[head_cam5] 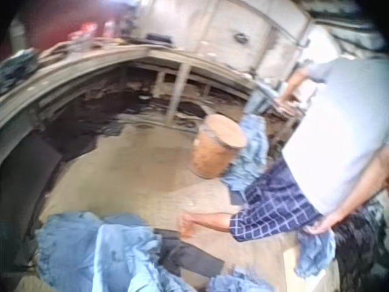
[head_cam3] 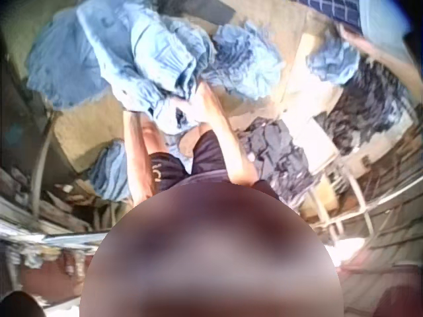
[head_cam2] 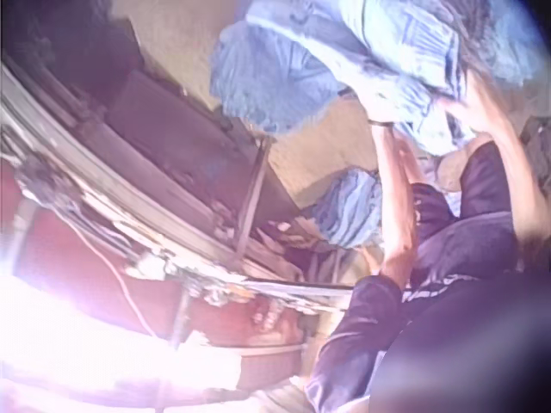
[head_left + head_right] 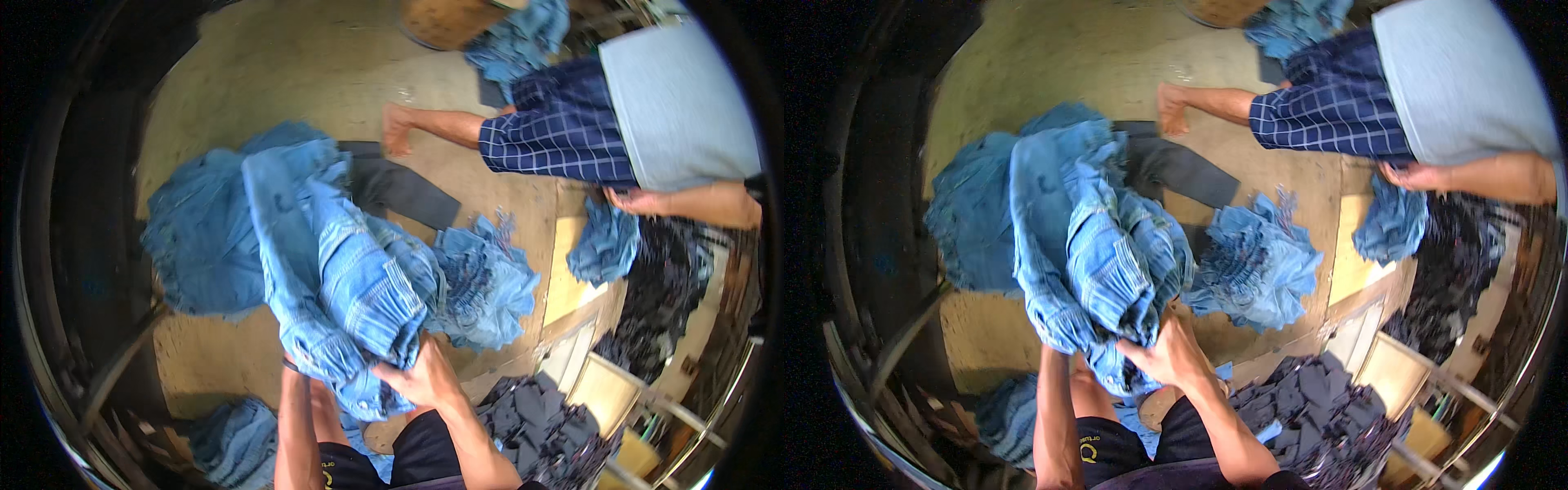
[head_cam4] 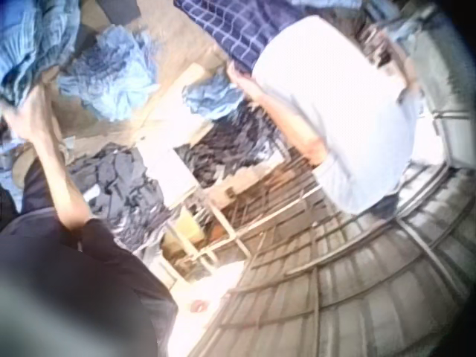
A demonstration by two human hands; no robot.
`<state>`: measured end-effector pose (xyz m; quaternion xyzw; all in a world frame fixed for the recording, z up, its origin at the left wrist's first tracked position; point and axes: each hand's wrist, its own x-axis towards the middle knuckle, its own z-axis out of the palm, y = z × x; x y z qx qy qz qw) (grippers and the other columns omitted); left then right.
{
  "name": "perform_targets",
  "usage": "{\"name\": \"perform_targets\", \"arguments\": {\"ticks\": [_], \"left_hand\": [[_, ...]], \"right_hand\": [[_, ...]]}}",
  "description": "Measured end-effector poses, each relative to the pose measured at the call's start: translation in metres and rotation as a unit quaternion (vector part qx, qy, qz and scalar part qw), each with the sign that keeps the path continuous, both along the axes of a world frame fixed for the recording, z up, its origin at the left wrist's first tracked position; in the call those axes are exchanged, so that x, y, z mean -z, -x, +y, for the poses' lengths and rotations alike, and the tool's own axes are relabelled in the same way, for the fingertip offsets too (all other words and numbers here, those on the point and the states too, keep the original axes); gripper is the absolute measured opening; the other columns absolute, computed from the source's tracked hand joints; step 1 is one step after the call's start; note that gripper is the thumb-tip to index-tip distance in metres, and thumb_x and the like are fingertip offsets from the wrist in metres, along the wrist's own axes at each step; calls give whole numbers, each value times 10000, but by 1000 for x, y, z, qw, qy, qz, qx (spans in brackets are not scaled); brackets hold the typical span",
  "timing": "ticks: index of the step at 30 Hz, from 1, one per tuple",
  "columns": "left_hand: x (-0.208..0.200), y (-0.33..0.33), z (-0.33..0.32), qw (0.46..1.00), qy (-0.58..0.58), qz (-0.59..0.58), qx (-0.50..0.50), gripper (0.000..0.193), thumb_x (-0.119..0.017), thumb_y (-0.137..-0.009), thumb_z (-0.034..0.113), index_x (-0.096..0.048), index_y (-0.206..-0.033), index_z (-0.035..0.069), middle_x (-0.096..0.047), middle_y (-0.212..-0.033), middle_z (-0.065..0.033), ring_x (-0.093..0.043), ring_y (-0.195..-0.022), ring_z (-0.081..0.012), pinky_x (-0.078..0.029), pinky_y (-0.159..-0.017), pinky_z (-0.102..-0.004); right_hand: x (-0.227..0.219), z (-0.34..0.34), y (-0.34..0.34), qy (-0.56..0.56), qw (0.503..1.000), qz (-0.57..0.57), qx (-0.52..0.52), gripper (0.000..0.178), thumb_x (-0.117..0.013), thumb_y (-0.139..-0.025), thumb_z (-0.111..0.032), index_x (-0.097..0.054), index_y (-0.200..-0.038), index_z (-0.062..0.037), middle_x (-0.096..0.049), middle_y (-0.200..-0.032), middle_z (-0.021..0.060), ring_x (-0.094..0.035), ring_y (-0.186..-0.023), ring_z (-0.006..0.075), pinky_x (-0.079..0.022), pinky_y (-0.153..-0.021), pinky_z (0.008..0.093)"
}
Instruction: The person sits on the floor and sorts through a large pile of denim shorts, picking them up, shaking them out, and stacking them into a neat pile. The person occasionally lifts the stack to adjust it and continues the repetitive sorting process.
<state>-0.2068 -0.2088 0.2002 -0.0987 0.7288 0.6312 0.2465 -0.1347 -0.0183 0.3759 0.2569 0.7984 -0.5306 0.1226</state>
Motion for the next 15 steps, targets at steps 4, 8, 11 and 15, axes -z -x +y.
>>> {"name": "perform_targets", "arguments": {"ticks": [4,8,11,15], "left_hand": [[19,-55,78,988,70,-16,133,604,-571,-998,374,-433,-1467,20,-430,-1449,-210,-487,-1272,-315,-408,-1070,-435],[38,-85,158,966,106,63,228,736,-597,-966,454,-379,-1518,19,-344,-1526,-249,-426,-1357,-364,-352,-1125,-478],[45,-91,221,929,133,174,298,838,-616,-942,515,-338,-1556,18,-279,-1583,-277,-380,-1420,-401,-310,-1166,-511],[37,-93,306,830,131,348,416,975,-642,-909,595,-284,-1607,16,-193,-1660,-315,-319,-1504,-451,-255,-1221,-554]], "right_hand": [[-18,63,-58,16,995,-48,92,618,-852,-765,-281,-651,-1258,33,-689,-1244,250,-648,-1164,435,-499,-1010,474],[7,136,-127,46,982,-34,181,571,-851,-786,-283,-656,-1239,6,-676,-1221,273,-655,-1100,479,-528,-934,506],[22,179,-176,42,976,-6,213,591,-854,-782,-276,-644,-1258,3,-672,-1239,266,-660,-1102,472,-528,-934,505],[32,233,-258,45,965,25,258,655,-878,-773,-304,-635,-1292,14,-670,-1279,251,-667,-1133,438,-519,-980,472]]}}
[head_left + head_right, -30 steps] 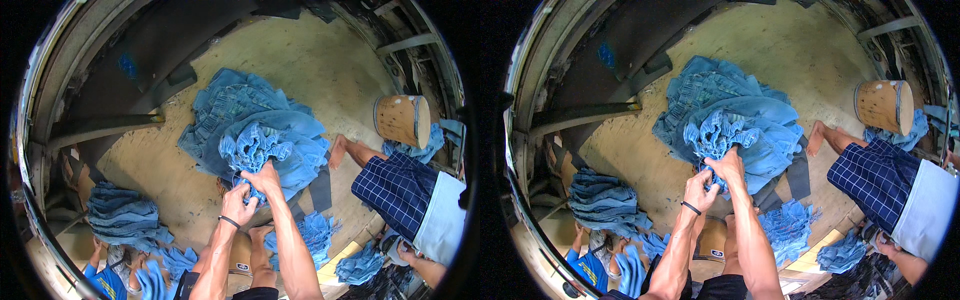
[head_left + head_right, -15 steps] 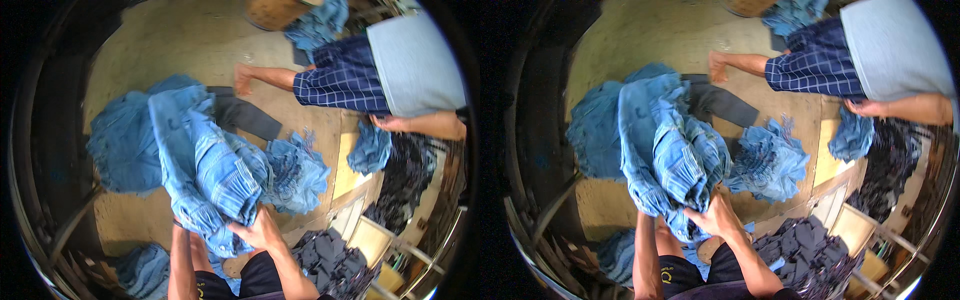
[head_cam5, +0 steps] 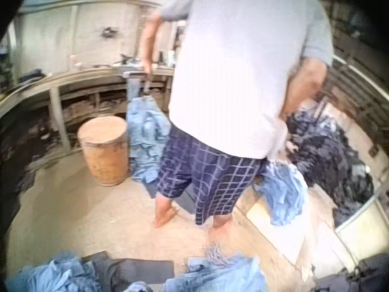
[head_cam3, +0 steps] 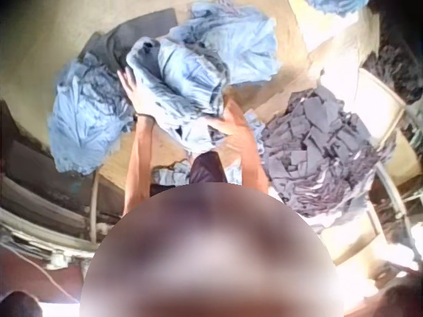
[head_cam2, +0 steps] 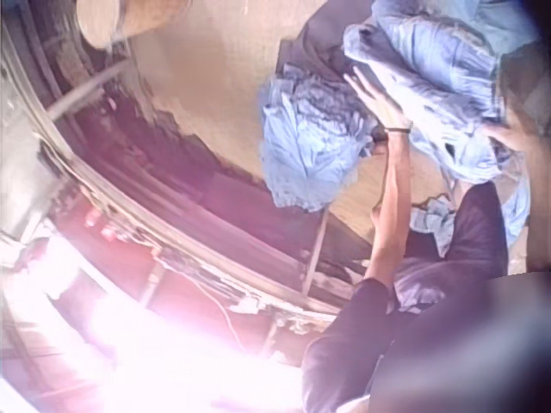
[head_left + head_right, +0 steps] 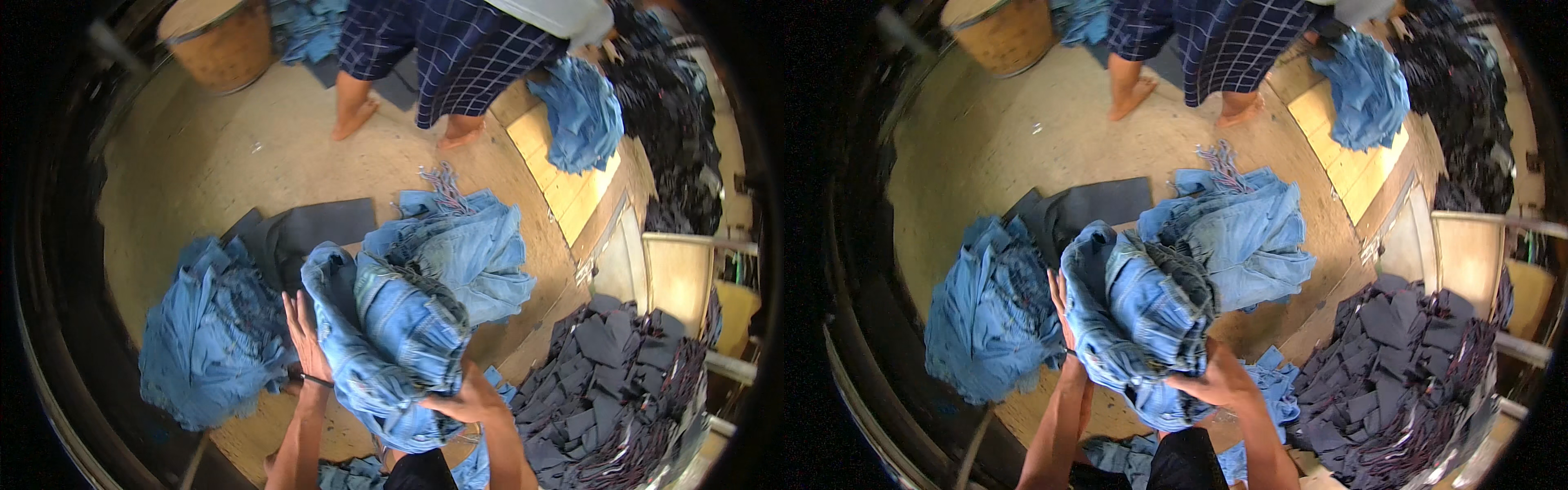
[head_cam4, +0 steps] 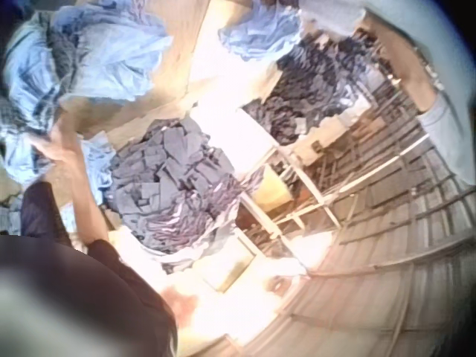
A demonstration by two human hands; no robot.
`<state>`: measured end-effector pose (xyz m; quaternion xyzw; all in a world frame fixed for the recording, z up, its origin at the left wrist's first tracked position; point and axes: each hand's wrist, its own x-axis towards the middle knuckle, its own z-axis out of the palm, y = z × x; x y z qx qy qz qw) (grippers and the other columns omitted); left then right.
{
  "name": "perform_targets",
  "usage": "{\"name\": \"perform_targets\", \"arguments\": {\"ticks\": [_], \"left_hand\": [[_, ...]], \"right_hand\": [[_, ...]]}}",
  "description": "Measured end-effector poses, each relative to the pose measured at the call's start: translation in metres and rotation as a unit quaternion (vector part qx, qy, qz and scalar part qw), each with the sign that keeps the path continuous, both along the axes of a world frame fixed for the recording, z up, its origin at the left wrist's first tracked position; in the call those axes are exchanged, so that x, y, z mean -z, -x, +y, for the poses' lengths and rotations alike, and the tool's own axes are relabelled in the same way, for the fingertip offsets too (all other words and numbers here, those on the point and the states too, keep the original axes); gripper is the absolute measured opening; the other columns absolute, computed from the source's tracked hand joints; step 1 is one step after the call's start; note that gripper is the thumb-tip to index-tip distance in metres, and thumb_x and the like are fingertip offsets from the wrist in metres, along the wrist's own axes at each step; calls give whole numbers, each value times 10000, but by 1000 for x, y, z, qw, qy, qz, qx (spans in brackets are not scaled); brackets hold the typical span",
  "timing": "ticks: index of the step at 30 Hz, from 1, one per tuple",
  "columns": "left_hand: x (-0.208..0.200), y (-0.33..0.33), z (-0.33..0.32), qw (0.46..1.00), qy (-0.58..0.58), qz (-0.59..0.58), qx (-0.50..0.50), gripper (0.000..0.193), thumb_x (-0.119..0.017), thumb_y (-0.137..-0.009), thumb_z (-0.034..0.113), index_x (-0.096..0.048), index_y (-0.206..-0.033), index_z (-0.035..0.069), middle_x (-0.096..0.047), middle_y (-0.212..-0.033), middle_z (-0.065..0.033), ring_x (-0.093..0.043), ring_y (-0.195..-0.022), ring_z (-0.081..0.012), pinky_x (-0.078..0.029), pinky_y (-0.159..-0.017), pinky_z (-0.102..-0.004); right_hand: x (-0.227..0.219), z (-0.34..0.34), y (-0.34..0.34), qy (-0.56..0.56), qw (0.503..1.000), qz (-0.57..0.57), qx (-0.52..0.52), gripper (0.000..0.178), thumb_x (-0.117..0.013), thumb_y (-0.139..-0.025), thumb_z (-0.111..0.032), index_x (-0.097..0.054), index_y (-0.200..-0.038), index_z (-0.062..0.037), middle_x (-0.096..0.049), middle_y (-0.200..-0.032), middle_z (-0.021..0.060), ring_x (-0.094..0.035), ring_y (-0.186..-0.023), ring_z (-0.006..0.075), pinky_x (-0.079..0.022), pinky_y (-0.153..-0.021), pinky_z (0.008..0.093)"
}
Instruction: The person sits on the floor and sorts through a large pile of denim shorts, picking them up, shaking them out, and stacking them into a neat pile. The person occasionally lifts the stack to adjust it and continues the repetitive sorting process.
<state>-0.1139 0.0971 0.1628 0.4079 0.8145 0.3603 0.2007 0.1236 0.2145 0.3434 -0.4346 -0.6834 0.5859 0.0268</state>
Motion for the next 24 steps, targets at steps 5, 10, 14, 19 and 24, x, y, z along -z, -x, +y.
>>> {"name": "perform_targets", "arguments": {"ticks": [5,10,14,19,24], "left_hand": [[38,-47,127,954,21,82,288,1112,-633,-780,797,-379,-1580,68,-183,-1664,-310,-133,-1558,-486,-4,-1187,-735],[149,-142,216,865,55,112,485,1182,-646,-662,908,-386,-1605,243,-240,-1691,-164,-105,-1580,-417,57,-1136,-816],[206,-199,220,862,200,128,448,1147,-660,-665,886,-389,-1597,275,-259,-1680,-106,-137,-1571,-375,33,-1133,-833],[201,-225,204,887,153,168,402,1079,-673,-710,836,-392,-1586,274,-307,-1646,-114,-197,-1550,-356,-41,-1124,-846],[194,-222,233,880,235,91,402,853,-730,-836,552,-401,-1564,256,-330,-1632,-126,-294,-1513,-345,-165,-1160,-773]], "right_hand": [[49,90,-162,93,991,11,97,892,-960,-693,-245,-541,-1440,4,-604,-1435,145,-536,-1340,255,-393,-1159,405],[159,193,-321,105,951,-167,236,764,-844,-744,-81,-549,-1443,5,-624,-1413,116,-598,-1229,222,-448,-1097,384],[290,196,-348,-129,851,-408,303,603,-731,-945,-353,-580,-1422,-16,-600,-1413,239,-556,-1332,355,-414,-1120,443],[370,101,-283,-317,784,-389,366,697,-652,-981,-510,-507,-1500,-67,-272,-1574,406,-292,-1466,547,-306,-1160,612],[386,95,-217,-198,790,-406,415,909,-680,-925,-589,-319,-1620,-129,-169,-1592,447,-158,-1492,613,-222,-1176,688]]}}
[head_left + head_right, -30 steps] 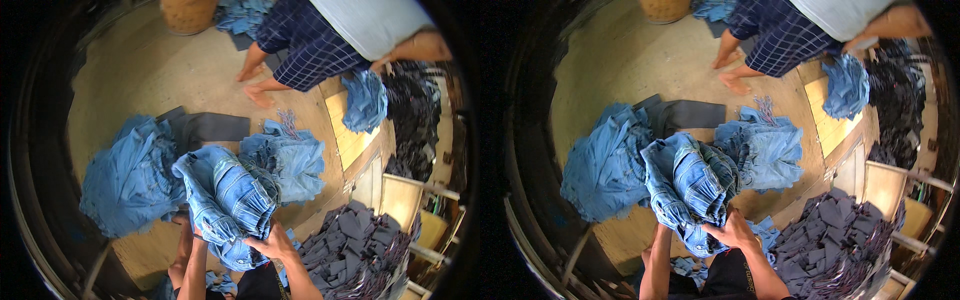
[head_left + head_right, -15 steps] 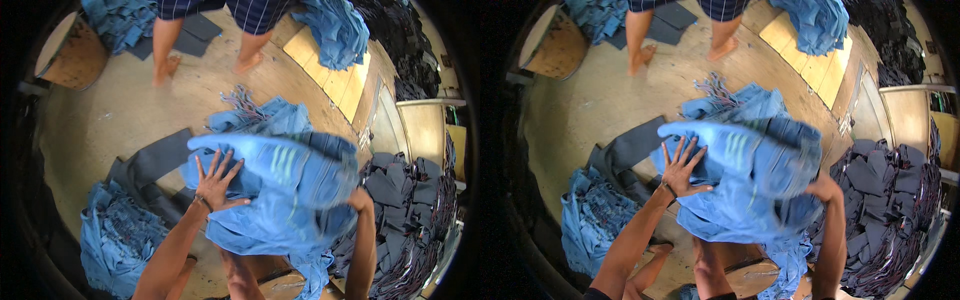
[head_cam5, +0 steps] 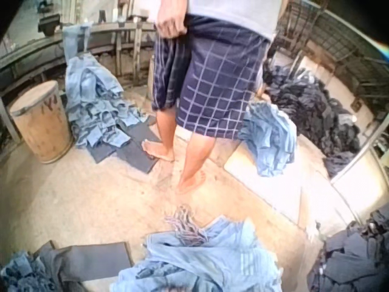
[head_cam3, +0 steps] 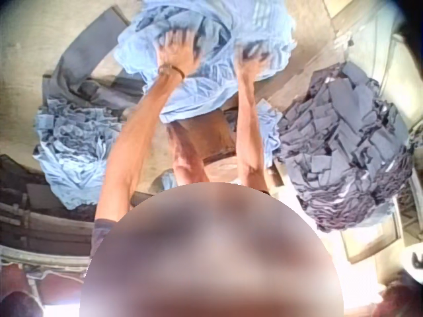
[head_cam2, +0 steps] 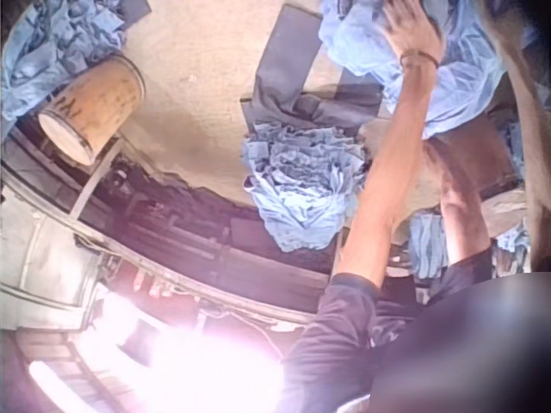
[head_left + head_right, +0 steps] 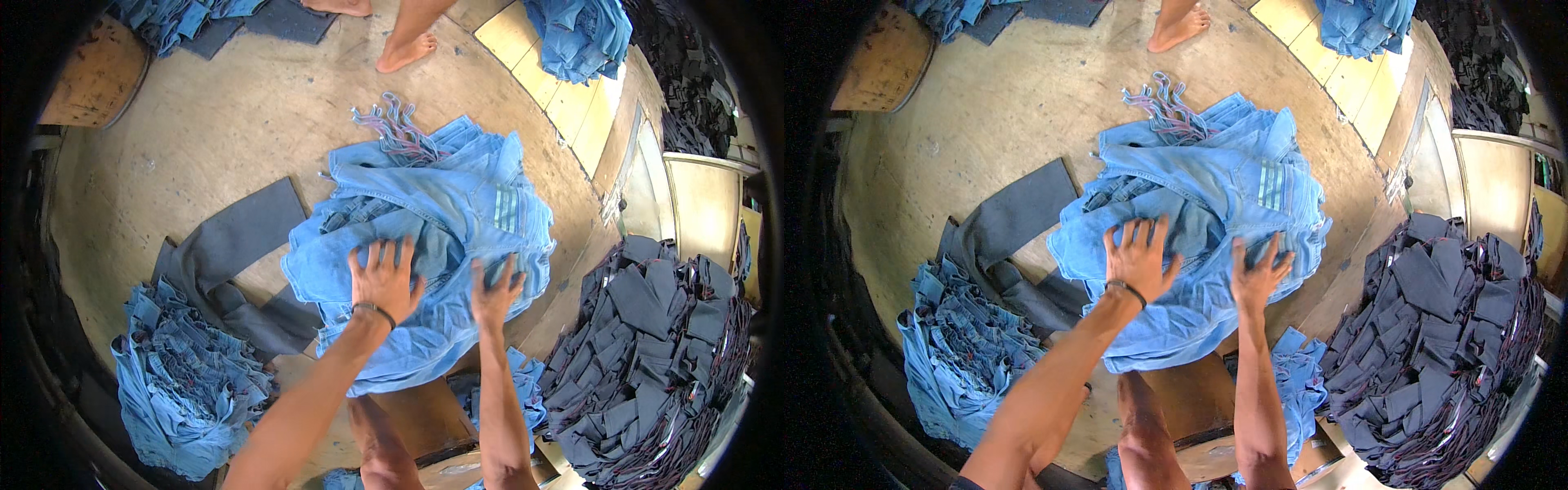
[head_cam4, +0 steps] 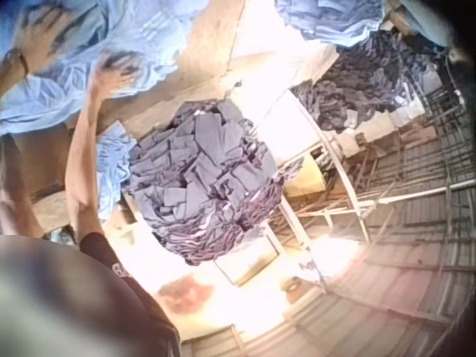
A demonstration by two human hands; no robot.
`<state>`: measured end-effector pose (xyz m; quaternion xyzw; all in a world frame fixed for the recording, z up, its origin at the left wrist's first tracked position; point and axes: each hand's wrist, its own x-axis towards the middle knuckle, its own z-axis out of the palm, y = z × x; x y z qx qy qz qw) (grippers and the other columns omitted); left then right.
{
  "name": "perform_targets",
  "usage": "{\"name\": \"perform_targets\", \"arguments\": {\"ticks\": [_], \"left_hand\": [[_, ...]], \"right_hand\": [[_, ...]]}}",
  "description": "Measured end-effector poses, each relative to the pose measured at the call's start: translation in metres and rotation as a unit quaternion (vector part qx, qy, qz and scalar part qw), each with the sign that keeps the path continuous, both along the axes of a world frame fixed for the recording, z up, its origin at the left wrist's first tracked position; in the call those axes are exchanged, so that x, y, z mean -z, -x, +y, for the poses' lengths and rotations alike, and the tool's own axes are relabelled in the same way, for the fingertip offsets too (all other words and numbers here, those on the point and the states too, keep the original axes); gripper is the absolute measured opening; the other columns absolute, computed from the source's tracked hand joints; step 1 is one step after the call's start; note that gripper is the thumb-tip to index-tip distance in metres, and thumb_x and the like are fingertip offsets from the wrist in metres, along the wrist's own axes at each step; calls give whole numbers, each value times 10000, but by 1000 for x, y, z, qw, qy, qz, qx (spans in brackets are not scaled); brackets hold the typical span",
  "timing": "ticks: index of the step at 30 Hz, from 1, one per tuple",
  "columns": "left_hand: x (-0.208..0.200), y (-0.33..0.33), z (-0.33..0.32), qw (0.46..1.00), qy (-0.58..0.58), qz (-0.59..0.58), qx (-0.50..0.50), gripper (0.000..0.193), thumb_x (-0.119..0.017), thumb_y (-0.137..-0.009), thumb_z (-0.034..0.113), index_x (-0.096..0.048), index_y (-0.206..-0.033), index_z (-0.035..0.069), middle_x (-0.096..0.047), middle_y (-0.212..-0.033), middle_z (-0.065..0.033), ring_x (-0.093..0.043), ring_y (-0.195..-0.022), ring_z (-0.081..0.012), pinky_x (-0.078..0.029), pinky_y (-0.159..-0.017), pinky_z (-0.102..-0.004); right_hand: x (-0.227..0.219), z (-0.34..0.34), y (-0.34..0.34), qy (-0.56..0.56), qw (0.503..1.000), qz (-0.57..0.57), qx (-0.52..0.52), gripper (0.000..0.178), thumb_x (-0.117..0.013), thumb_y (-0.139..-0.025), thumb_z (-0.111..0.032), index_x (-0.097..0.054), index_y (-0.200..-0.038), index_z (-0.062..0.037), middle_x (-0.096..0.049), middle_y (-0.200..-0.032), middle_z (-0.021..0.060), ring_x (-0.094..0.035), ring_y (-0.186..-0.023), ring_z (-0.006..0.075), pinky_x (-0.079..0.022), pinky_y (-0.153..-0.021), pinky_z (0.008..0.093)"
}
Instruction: The person sits on the floor and sorts through a large pile of denim shorts, picking them up, shaking them out, and stacking them into a neat pile. The person occasionally lifts the stack to adjust it and continues the repetitive sorting process.
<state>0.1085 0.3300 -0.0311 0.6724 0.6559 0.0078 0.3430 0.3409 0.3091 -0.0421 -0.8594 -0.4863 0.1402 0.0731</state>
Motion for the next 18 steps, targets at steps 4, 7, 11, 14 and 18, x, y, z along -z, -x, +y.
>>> {"name": "perform_targets", "arguments": {"ticks": [4,7,11,14,18], "left_hand": [[35,3,67,989,-132,45,-52,667,-733,-865,325,-498,-1476,198,-410,-1582,-130,-316,-1511,-331,-206,-1187,-714],[59,2,98,993,-106,50,-35,484,-623,-919,166,-571,-1400,193,-509,-1515,-131,-347,-1513,-304,-176,-1211,-697],[45,10,103,981,-190,24,7,348,-551,-932,95,-654,-1248,199,-683,-1256,-75,-564,-1331,-279,-238,-1199,-643],[-1,19,76,938,-334,-31,87,290,-589,-896,121,-670,-1169,179,-689,-1030,-25,-659,-1079,-258,-358,-1097,-586],[-53,28,-5,923,-294,-28,247,264,-635,-882,199,-688,-1140,185,-643,-1051,-46,-618,-1034,-253,-421,-998,-532]], "right_hand": [[7,5,6,27,998,25,-46,997,-726,-899,-543,-224,-1651,-122,-139,-1575,476,-101,-1507,603,-208,-1194,665],[13,0,-10,43,994,99,-16,1043,-790,-866,-482,-225,-1640,-71,-116,-1583,466,-114,-1506,596,-222,-1204,637],[14,-2,-27,53,991,119,-17,1043,-808,-846,-482,-237,-1628,-93,-112,-1573,438,-190,-1475,590,-305,-1185,574],[1,6,-32,82,984,156,-4,1034,-807,-846,-488,-238,-1627,-119,-107,-1568,435,-219,-1460,594,-320,-1179,562],[-22,19,-46,105,979,175,16,831,-695,-935,-520,-379,-1567,-84,-270,-1513,414,-331,-1417,534,-344,-1165,535]]}}
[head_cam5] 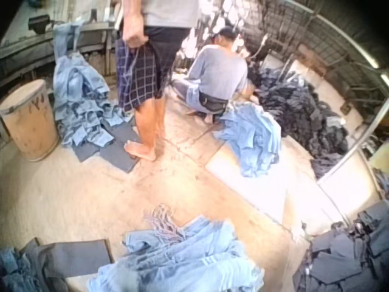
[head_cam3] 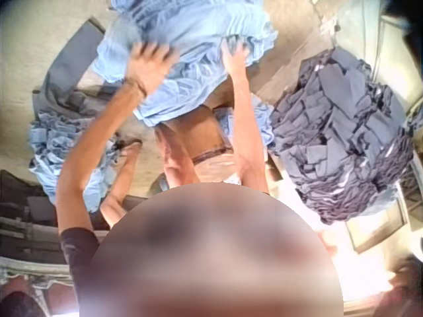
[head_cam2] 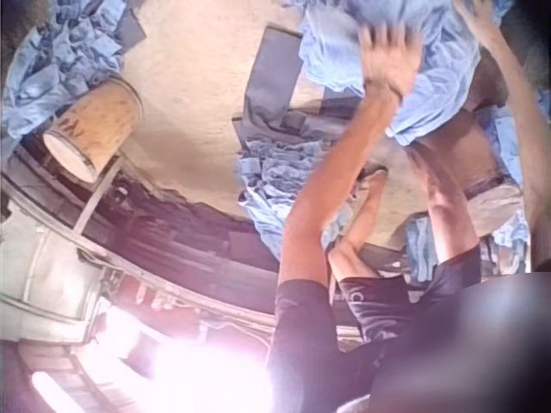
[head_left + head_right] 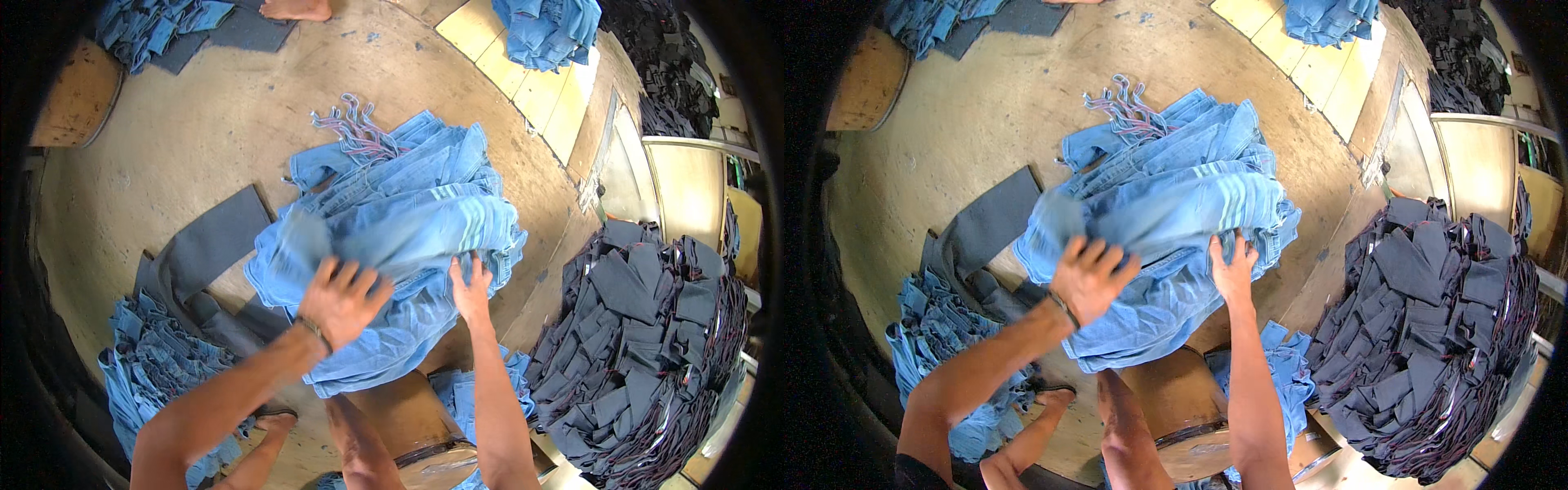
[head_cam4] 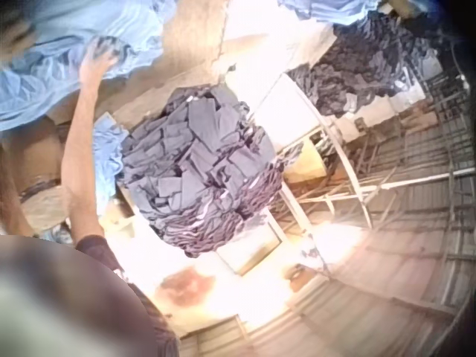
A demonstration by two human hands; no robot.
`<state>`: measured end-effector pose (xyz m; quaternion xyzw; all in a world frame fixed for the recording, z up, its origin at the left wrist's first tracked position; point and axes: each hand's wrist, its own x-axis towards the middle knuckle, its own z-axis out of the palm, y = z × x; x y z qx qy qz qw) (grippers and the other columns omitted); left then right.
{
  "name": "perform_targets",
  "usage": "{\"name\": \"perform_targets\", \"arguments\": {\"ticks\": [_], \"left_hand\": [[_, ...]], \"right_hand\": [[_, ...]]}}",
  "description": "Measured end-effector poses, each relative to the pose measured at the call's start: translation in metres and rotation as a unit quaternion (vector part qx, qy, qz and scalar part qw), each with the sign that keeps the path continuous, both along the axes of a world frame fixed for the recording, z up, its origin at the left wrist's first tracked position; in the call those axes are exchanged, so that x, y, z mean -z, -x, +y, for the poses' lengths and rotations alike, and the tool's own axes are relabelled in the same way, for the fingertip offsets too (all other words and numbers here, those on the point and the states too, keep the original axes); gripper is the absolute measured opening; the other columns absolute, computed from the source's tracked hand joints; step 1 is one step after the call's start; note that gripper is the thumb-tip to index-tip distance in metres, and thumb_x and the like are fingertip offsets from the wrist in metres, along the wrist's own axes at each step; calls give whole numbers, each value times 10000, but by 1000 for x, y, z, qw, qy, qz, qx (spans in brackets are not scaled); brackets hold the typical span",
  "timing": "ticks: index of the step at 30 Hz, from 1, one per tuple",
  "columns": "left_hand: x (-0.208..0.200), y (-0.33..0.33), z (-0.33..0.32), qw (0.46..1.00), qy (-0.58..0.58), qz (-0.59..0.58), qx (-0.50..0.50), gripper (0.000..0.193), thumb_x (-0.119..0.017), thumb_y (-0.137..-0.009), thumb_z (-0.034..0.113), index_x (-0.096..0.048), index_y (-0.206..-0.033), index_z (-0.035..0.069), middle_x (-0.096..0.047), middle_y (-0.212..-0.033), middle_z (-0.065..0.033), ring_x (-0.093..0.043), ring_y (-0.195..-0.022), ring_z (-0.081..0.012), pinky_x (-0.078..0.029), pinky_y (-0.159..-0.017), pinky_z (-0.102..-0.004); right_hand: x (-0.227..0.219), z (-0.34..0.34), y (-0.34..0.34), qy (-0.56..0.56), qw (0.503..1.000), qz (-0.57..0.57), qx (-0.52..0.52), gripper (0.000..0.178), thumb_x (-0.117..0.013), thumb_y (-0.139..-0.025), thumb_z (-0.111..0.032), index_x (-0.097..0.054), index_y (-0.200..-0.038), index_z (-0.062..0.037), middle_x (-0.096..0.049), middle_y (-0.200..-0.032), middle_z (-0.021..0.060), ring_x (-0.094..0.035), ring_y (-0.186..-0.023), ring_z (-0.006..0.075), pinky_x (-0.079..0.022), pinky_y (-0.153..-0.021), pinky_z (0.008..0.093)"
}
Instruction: The person sits on the floor and sorts through a large pile of denim shorts, picking them up, shaking them out, and stacking them into a neat pile. The person occasionally lifts the stack to adjust it and continues the repetitive sorting process.
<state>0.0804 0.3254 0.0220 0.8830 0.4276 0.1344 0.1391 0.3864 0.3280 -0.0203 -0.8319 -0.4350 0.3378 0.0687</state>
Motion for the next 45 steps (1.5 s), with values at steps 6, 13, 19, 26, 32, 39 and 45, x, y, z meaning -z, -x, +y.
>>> {"name": "perform_targets", "arguments": {"ticks": [6,13,19,26,32,39,45], "left_hand": [[25,4,-73,975,189,35,-114,919,-654,-769,788,-512,-1525,285,-245,-1667,-197,-142,-1552,-449,-127,-1107,-823],[51,-8,-85,944,282,85,-147,1053,-670,-663,858,-394,-1577,414,-49,-1737,-147,-12,-1582,-445,-113,-1114,-839],[-2,3,-170,862,409,-60,-293,936,-804,-828,422,-329,-1614,243,-49,-1709,-233,-125,-1565,-455,-276,-1196,-648],[-91,152,-408,694,389,-137,-590,542,-752,-872,254,-591,-1337,27,-319,-1572,-329,-319,-1466,-501,-366,-1166,-535],[-143,246,-603,371,170,-101,-907,295,-719,-956,242,-687,-1163,33,-552,-1342,-241,-596,-1224,-391,-477,-1047,-469],[-112,297,-720,200,54,-136,-969,456,-735,-938,261,-601,-1307,30,-559,-1330,-235,-620,-1141,-370,-499,-1000,-451],[-49,367,-780,109,-46,-285,-951,826,-788,-892,341,-383,-1503,-40,-551,-1424,-285,-620,-1201,-397,-505,-998,-454]], "right_hand": [[17,28,-9,-104,980,-169,-20,876,-602,-942,-655,-308,-1617,-180,-205,-1618,353,-315,-1398,617,-328,-1146,638],[43,54,-15,29,990,-119,-63,1044,-638,-837,-771,-255,-1648,-237,-90,-1647,392,-181,-1478,632,-276,-1160,684],[-32,-44,43,-132,970,-186,-82,861,-682,-932,-517,-348,-1580,-58,-214,-1573,431,-283,-1445,585,-277,-1192,594],[-99,-210,234,128,936,1,-329,704,-688,-924,-496,-523,-1432,-39,-436,-1465,379,-358,-1409,548,-365,-1145,585],[-122,-268,343,168,816,178,-523,555,-731,-939,-432,-640,-1266,7,-723,-1115,213,-694,-1055,346,-546,-929,422],[-133,-310,502,156,743,92,-644,501,-727,-940,-354,-632,-1269,12,-737,-1055,223,-726,-990,327,-555,-862,446],[-137,-422,634,145,682,155,-700,489,-726,-944,-339,-635,-1278,7,-746,-1069,223,-743,-952,320,-573,-833,430]]}}
